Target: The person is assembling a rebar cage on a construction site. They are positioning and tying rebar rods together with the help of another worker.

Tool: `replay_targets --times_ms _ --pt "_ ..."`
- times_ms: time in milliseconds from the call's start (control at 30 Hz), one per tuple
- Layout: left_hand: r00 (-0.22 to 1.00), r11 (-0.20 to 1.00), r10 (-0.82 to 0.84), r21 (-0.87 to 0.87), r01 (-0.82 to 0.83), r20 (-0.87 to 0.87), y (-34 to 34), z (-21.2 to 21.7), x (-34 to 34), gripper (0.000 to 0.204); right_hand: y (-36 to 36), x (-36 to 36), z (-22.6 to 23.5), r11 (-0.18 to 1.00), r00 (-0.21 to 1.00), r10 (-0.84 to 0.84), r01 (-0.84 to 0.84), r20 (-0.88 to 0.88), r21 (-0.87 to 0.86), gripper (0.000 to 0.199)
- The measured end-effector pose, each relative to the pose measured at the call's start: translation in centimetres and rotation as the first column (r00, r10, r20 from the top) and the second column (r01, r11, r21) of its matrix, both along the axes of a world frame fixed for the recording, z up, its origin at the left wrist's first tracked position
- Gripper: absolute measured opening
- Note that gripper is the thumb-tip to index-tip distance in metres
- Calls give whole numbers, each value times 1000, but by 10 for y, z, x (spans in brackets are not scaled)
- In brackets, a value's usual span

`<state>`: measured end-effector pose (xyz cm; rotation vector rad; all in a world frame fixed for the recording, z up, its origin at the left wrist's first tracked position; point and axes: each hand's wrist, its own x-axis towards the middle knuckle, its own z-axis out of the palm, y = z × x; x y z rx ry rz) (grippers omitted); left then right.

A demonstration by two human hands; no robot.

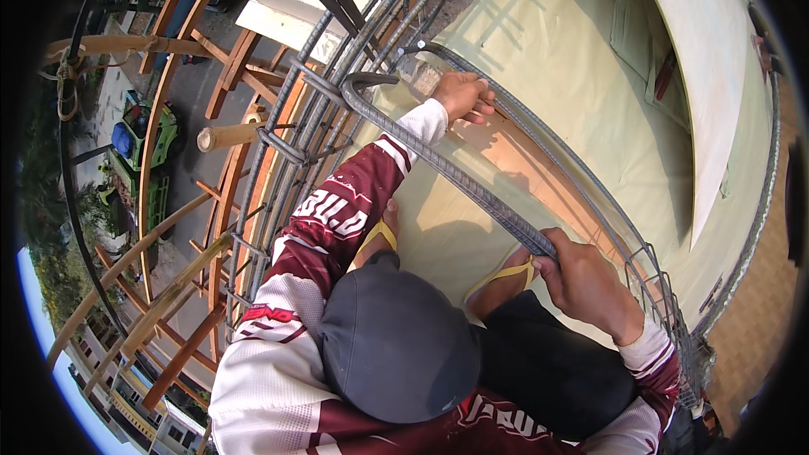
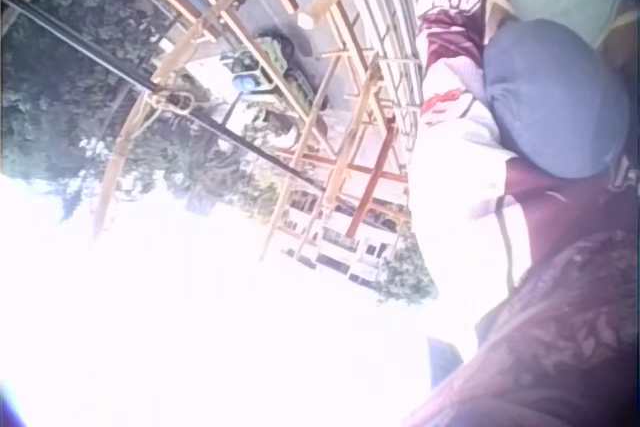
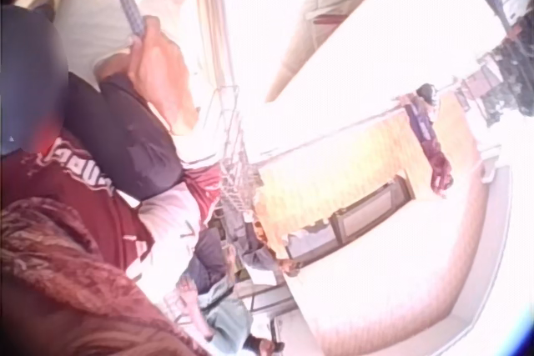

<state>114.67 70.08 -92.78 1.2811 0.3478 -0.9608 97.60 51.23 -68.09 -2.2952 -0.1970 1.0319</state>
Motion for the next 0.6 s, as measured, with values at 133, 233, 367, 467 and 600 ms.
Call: replay_targets --times_ms 133,233,367,467,600 --pt "992 990 -86 118 75 87 10 -6 -19 54 -2 2 -2 999 1000 -11 11 -10 34 27" --pt "972 973 -211 119 199 101 38 24 -55 61 -6 4 -3 1000 1000 5 -5 -21 29 28" --pt "998 851 -27 -526 -5 -54 89 126 -103 54 -8 10 -6 998 999 9 -6 -39 61 29" --pt "841 708 371 -466 -530 -394 68 183 -108 43 -8 10 -6 997 998 11 -5 -65 77 29" --pt "746 795 575 13 -607 -335 24 194 -92 13 -16 8 -10 993 994 43 -31 -102 113 30"
